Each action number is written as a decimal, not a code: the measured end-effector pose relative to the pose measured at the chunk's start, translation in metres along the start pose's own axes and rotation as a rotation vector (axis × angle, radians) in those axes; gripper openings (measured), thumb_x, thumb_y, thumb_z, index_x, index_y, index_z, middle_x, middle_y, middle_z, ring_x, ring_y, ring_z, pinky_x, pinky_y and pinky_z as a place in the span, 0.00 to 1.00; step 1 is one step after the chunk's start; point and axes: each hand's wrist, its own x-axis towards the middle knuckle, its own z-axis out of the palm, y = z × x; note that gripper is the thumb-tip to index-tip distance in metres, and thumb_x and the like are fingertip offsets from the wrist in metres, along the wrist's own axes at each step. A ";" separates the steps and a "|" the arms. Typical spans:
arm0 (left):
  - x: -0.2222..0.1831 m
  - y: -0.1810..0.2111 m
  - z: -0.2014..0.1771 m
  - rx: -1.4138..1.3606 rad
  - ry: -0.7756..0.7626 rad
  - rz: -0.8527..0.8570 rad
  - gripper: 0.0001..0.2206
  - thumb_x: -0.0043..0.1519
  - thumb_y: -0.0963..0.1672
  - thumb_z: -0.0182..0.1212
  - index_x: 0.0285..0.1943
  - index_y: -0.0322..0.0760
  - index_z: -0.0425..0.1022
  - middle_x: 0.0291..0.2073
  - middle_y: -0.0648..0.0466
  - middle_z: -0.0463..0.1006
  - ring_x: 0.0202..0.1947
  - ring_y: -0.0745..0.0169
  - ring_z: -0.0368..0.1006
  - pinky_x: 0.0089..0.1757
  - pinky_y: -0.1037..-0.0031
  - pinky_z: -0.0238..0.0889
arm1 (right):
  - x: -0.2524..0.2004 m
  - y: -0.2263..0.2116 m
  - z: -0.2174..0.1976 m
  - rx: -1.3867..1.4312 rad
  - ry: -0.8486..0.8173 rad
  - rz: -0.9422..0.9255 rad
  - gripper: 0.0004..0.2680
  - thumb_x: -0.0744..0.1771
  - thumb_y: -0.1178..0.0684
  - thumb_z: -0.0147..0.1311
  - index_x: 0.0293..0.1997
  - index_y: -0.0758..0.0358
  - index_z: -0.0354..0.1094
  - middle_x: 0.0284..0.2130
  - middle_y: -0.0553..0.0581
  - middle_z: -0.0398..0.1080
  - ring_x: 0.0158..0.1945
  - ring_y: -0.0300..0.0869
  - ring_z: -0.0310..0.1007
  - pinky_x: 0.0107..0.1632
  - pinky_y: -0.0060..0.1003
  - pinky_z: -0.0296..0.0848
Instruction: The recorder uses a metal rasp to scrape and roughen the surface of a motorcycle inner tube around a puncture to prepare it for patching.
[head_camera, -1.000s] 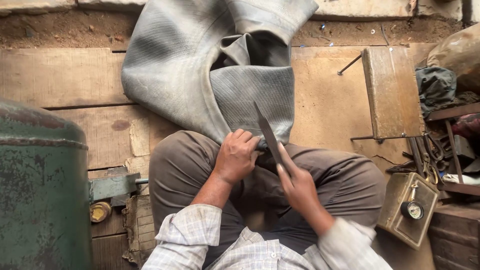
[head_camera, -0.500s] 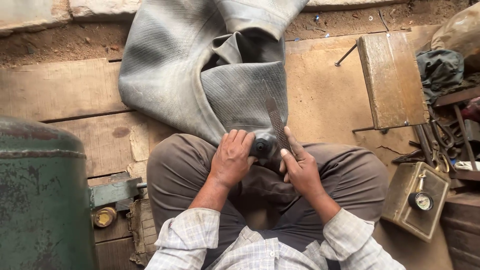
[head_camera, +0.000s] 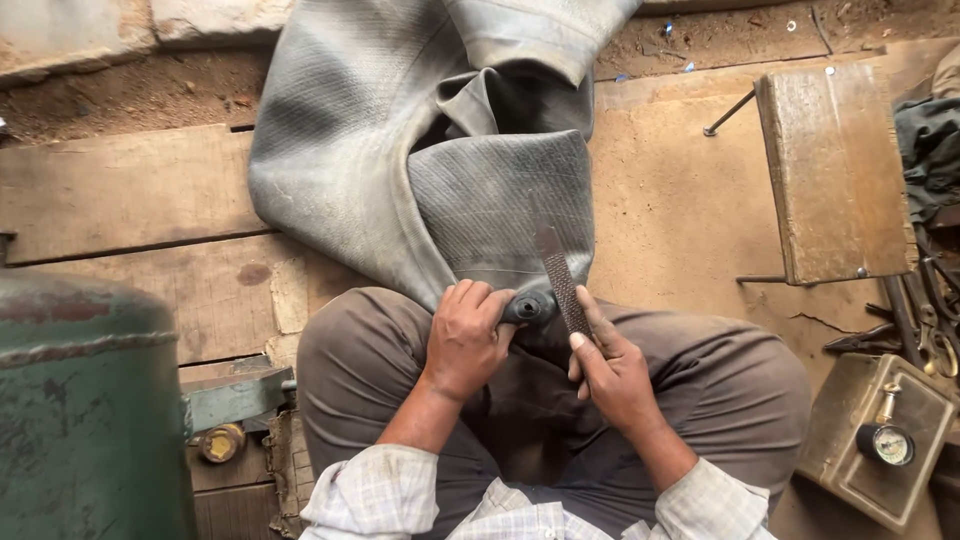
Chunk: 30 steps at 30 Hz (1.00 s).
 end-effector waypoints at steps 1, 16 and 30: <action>0.001 -0.001 0.001 -0.002 -0.004 -0.005 0.13 0.50 0.40 0.72 0.43 0.33 0.78 0.32 0.52 0.74 0.38 0.50 0.71 0.43 0.62 0.63 | 0.002 -0.001 0.000 0.000 0.000 0.007 0.23 0.69 0.58 0.50 0.75 0.46 0.54 0.19 0.49 0.65 0.17 0.31 0.59 0.22 0.26 0.65; 0.014 -0.004 -0.002 -0.067 -0.003 -0.161 0.12 0.49 0.39 0.71 0.41 0.34 0.79 0.29 0.52 0.74 0.34 0.49 0.72 0.39 0.61 0.66 | 0.017 0.009 -0.001 0.085 -0.034 0.088 0.23 0.69 0.58 0.49 0.76 0.53 0.53 0.22 0.50 0.67 0.22 0.31 0.63 0.24 0.27 0.68; 0.023 -0.005 -0.007 -0.196 0.010 -0.263 0.11 0.46 0.38 0.71 0.38 0.35 0.78 0.29 0.53 0.76 0.32 0.53 0.73 0.36 0.65 0.67 | 0.019 0.022 -0.004 0.098 -0.071 0.057 0.24 0.69 0.55 0.49 0.76 0.52 0.50 0.23 0.49 0.68 0.24 0.32 0.66 0.26 0.27 0.71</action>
